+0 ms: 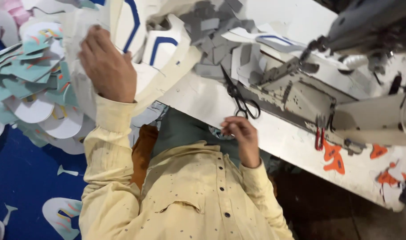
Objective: The person sews white shoe parts with blue accents using a sewing machine. They repeatedly pick up a shoe part, place a gray insert, sew the part, and trim the thread with scissors. The finished parts are stacked on the table.
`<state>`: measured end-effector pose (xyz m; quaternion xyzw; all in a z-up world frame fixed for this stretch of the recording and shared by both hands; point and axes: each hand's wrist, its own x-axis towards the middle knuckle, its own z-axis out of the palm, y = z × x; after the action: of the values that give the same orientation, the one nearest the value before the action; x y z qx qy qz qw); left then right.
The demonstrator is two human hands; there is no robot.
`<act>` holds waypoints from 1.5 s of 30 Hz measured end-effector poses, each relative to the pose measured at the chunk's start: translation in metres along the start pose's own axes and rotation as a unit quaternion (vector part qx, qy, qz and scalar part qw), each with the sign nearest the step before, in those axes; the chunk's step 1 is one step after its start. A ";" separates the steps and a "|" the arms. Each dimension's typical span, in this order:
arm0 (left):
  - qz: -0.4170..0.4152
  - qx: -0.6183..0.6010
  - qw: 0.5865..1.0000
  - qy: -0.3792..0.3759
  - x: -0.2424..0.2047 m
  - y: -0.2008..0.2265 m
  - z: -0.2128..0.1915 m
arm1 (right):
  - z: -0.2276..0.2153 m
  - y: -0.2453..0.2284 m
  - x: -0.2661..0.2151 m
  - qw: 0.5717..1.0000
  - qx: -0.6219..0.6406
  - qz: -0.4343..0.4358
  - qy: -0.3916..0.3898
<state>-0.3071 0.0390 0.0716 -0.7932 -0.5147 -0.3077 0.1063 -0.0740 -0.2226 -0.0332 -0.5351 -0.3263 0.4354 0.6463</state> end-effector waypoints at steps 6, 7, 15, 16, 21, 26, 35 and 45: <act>-0.035 -0.126 0.987 -0.094 -0.005 0.005 -0.017 | 0.015 0.010 0.001 0.975 0.138 0.149 -0.088; -0.029 -0.129 0.986 -0.098 0.000 0.018 -0.043 | 0.021 -0.004 0.005 0.976 0.140 0.148 -0.081; 0.038 -0.614 0.673 -0.410 -0.010 0.081 -0.075 | -0.032 -0.005 -0.056 0.983 0.135 -0.048 0.111; 0.041 -0.616 0.672 -0.410 -0.028 0.098 -0.048 | -0.034 -0.021 -0.050 0.983 0.134 -0.051 0.113; -0.089 -0.723 0.501 -0.468 -0.133 0.185 0.052 | -0.083 -0.004 -0.074 0.859 -0.237 -0.179 0.418; 0.109 -0.668 0.571 -0.465 -0.136 0.213 0.101 | -0.058 -0.016 -0.054 0.894 -0.321 -0.080 0.303; 0.210 -0.264 0.927 -0.167 -0.048 0.256 0.227 | -0.048 -0.060 -0.050 0.784 -0.543 -0.188 0.235; 0.282 -0.155 0.937 -0.136 -0.035 0.272 0.293 | -0.076 0.004 -0.017 0.860 -0.477 -0.060 0.170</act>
<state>0.0339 0.0327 -0.1401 -0.9467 -0.2253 -0.2299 -0.0068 -0.0144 -0.2692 -0.0531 -0.8231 -0.4109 0.0889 0.3819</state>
